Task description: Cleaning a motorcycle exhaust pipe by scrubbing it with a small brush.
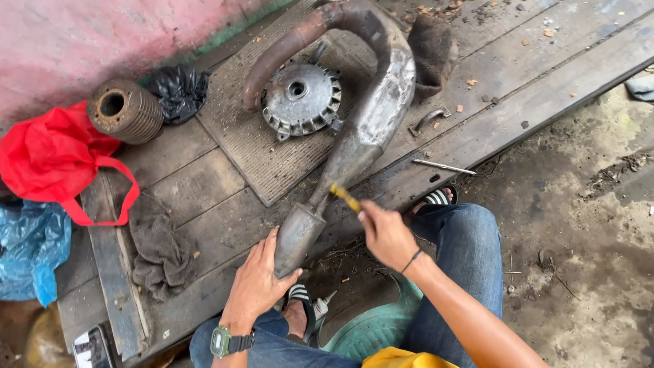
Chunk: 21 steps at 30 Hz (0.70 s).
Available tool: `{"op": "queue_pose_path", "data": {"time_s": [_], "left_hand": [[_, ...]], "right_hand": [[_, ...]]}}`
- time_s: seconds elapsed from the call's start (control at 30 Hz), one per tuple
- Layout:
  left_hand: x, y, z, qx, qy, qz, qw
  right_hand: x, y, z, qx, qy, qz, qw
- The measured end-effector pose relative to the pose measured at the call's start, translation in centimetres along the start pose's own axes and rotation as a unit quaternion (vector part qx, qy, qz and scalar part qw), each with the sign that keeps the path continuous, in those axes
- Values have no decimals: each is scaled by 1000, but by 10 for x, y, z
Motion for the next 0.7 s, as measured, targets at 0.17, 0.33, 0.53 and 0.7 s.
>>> {"op": "queue_pose_path", "data": {"time_s": [0.17,0.33,0.53,0.7], "left_hand": [[-2,-3,7,-31,32,28,999],[2,-10,11,-84,94,94,987],[7,-14,9,-114,109,120,980],[8,-14,8,-100,107,144,979]], "right_hand": [[-33,25,18,-52,2,122,991],[-10,18,10,-53,-12,32,998],[-26,19,5,-49,35,109,992],[-35,27,33,-56,3,153,987]]}}
Point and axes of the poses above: each hand's wrist, its own y-axis towards the middle knuckle, its own x-axis out of the palm, z = x × y, the point moved 5 cm from there along y, towards the middle knuckle, and after that the axes turned 12 degrees about y, right-handed, at the moved point
